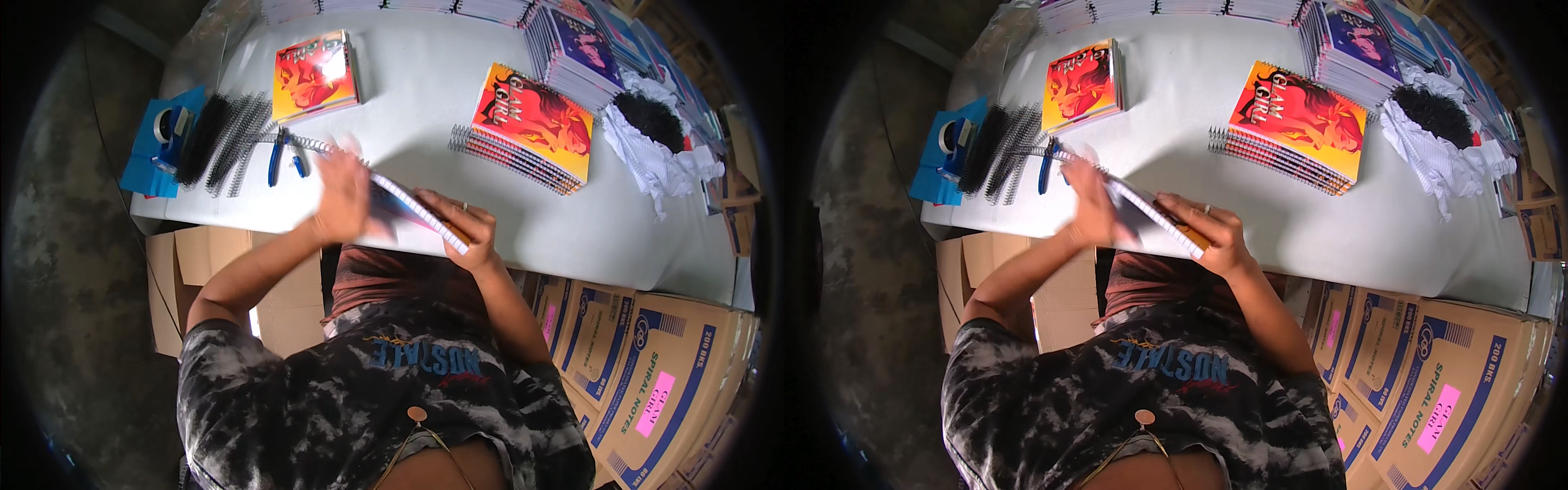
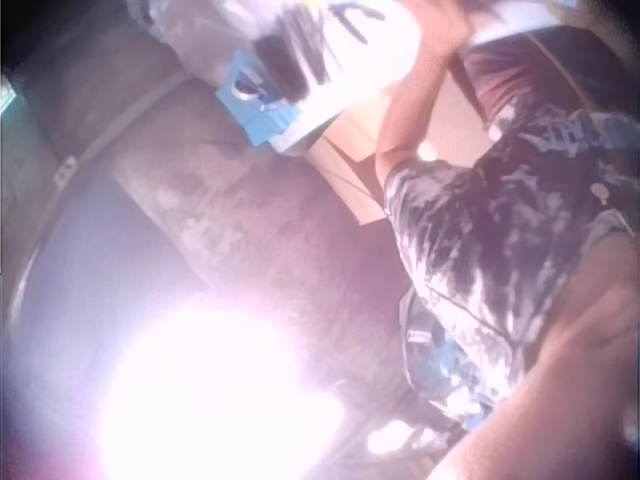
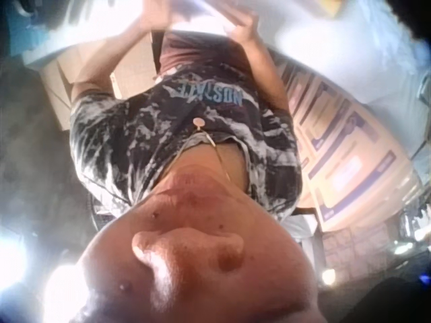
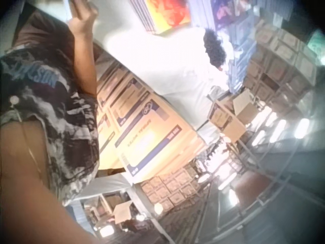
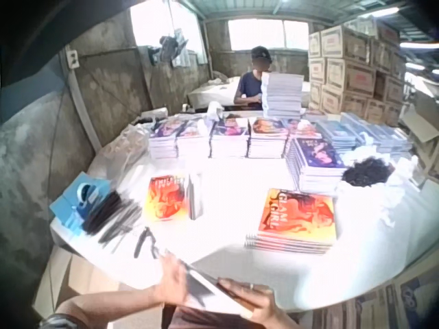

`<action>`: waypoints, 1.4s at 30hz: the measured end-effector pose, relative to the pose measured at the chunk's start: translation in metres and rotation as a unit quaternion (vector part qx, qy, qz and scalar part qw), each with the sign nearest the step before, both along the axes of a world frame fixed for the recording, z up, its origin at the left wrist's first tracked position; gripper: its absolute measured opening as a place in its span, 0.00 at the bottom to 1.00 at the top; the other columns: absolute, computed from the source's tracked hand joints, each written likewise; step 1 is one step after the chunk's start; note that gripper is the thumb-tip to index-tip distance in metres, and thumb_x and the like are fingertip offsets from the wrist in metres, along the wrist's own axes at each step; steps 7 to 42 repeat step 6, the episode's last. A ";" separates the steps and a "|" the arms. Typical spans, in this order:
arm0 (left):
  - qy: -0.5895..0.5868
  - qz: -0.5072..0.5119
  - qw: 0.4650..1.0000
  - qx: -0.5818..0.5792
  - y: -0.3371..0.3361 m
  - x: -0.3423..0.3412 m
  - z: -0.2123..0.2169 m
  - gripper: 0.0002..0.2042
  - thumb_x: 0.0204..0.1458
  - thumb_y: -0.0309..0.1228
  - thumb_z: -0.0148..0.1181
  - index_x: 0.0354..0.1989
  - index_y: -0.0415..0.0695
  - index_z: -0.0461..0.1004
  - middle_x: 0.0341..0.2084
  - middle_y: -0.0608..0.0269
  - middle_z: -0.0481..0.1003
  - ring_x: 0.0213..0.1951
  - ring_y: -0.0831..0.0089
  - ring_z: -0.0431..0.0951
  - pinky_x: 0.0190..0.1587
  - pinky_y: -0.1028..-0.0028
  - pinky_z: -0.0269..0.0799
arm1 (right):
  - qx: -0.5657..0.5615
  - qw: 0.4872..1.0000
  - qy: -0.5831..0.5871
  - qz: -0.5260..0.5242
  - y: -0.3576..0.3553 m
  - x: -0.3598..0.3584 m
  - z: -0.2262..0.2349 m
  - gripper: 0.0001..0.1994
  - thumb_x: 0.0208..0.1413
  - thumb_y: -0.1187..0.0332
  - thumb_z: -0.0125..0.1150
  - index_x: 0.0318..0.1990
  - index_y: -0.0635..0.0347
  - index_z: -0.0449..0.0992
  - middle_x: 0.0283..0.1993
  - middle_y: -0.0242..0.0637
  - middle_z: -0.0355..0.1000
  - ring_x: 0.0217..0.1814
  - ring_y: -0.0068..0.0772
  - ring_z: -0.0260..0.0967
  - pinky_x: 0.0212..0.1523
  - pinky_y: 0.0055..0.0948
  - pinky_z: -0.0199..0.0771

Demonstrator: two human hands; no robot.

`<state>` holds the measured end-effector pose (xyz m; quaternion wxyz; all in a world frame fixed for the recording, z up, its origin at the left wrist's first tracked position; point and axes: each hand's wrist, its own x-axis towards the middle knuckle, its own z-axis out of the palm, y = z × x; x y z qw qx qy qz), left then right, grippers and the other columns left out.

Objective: The person assembles spiral-bound notebooks by inserting metal spirals into the punched holes of the covers and pages. They use pliers to secure the spirals and repeatedly flip through the pages to check alignment. The person also retrieves notebooks from a cardboard box and stacks them on the table.

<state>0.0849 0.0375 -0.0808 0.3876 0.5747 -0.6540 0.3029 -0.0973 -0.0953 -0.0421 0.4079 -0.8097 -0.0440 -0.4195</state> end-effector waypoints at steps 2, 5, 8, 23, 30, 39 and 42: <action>-0.074 0.030 0.997 0.011 0.009 0.002 0.010 0.50 0.42 0.69 0.41 0.63 0.36 0.46 0.60 0.36 0.47 0.63 0.42 0.44 0.60 0.43 0.28 | 0.001 1.000 -0.016 -0.008 -0.005 0.005 -0.001 0.17 0.45 0.79 0.58 0.46 0.65 0.74 0.43 0.44 0.74 0.43 0.38 0.74 0.42 0.30 0.74; 0.008 0.161 0.985 -0.059 -0.023 0.011 0.075 0.43 0.47 0.64 0.42 0.62 0.38 0.50 0.62 0.42 0.46 0.64 0.48 0.41 0.61 0.46 0.27 | 0.050 0.998 0.020 0.013 -0.003 -0.002 0.002 0.17 0.45 0.78 0.59 0.46 0.63 0.75 0.41 0.44 0.74 0.41 0.41 0.75 0.42 0.30 0.75; 0.004 0.166 0.984 -0.063 -0.023 0.014 0.077 0.43 0.47 0.64 0.42 0.62 0.38 0.50 0.62 0.42 0.46 0.64 0.48 0.41 0.61 0.46 0.27 | 0.028 0.999 -0.005 0.025 -0.008 0.003 0.005 0.17 0.45 0.78 0.59 0.46 0.62 0.74 0.41 0.45 0.74 0.41 0.41 0.75 0.42 0.30 0.75; 0.004 0.166 0.984 -0.063 -0.023 0.014 0.077 0.43 0.47 0.64 0.42 0.62 0.38 0.50 0.62 0.42 0.46 0.64 0.48 0.41 0.61 0.46 0.27 | 0.028 0.999 -0.005 0.025 -0.008 0.003 0.005 0.17 0.45 0.78 0.59 0.46 0.62 0.74 0.41 0.45 0.74 0.41 0.41 0.75 0.42 0.30 0.75; 0.004 0.166 0.984 -0.063 -0.023 0.014 0.077 0.43 0.47 0.64 0.42 0.62 0.38 0.50 0.62 0.42 0.46 0.64 0.48 0.41 0.61 0.46 0.27 | 0.028 0.999 -0.005 0.025 -0.008 0.003 0.005 0.17 0.45 0.78 0.59 0.46 0.62 0.74 0.41 0.45 0.74 0.41 0.41 0.75 0.42 0.30 0.75; 0.004 0.166 0.984 -0.063 -0.023 0.014 0.077 0.43 0.47 0.64 0.42 0.62 0.38 0.50 0.62 0.42 0.46 0.64 0.48 0.41 0.61 0.46 0.27 | 0.028 0.999 -0.005 0.025 -0.008 0.003 0.005 0.17 0.45 0.78 0.59 0.46 0.62 0.74 0.41 0.45 0.74 0.41 0.41 0.75 0.42 0.30 0.75; 0.004 0.166 0.984 -0.063 -0.023 0.014 0.077 0.43 0.47 0.64 0.42 0.62 0.38 0.50 0.62 0.42 0.46 0.64 0.48 0.41 0.61 0.46 0.27 | 0.028 0.999 -0.005 0.025 -0.008 0.003 0.005 0.17 0.45 0.78 0.59 0.46 0.62 0.74 0.41 0.45 0.74 0.41 0.41 0.75 0.42 0.30 0.75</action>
